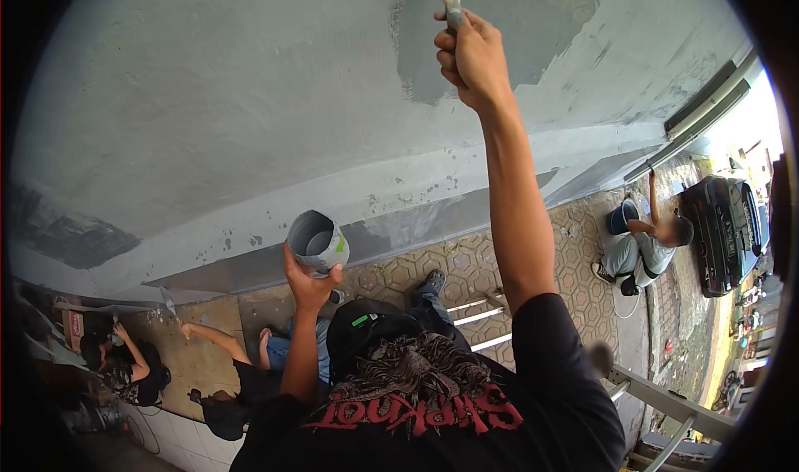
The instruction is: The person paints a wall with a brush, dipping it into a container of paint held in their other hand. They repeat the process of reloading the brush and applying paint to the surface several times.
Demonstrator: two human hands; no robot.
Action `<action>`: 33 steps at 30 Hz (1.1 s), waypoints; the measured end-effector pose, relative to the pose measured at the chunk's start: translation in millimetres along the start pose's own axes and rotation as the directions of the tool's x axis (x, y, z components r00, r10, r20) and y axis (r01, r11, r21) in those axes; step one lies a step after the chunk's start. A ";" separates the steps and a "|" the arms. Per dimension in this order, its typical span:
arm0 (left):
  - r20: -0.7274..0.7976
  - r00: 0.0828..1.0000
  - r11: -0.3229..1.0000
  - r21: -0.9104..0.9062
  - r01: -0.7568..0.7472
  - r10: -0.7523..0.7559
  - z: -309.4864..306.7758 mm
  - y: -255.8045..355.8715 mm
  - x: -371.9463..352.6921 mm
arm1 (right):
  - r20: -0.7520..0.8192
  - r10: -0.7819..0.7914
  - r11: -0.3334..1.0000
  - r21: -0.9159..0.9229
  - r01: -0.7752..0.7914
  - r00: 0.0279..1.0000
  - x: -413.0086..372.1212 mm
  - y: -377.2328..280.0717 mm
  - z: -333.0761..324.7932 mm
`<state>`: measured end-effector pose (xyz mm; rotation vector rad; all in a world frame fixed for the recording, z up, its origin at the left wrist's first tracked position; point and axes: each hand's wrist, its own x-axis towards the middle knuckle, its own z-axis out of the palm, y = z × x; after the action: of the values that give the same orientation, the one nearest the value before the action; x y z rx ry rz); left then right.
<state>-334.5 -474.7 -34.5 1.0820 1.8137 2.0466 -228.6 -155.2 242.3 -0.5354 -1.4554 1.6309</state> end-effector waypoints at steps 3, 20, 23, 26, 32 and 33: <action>-0.006 1.000 1.000 -0.016 0.004 -0.004 1.0 0.0 1.7 | 0.014 -0.025 1.000 0.019 0.025 1.000 1.3 6.4 -7.8; 0.003 1.000 0.999 -0.041 -0.009 0.009 0.2 7.4 4.9 | -0.258 0.438 0.891 0.003 -0.453 0.861 -79.6 259.9 -50.3; 0.002 1.000 0.999 -0.051 -0.011 0.011 -2.0 5.9 2.4 | -0.235 0.095 0.989 -0.092 -0.119 0.967 -69.6 232.8 -25.9; 0.003 1.000 1.000 -0.008 -0.014 0.014 -9.0 4.1 -0.7 | -0.199 0.052 0.983 -0.162 -0.085 0.979 -28.9 224.6 -24.2; -0.043 0.998 0.999 0.023 -0.033 0.034 -20.2 10.8 -6.5 | -0.282 0.113 0.852 -0.466 -0.239 0.953 -44.5 294.6 -38.6; -0.056 0.998 1.000 0.016 0.008 -0.007 -22.7 12.5 -8.7 | -0.278 0.250 0.851 -0.394 -0.348 0.927 -55.9 304.8 -46.6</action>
<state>-338.7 -500.3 -25.8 1.0308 1.8605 2.0813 -257.4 -157.7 -69.7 -1.2167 -1.6348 1.4118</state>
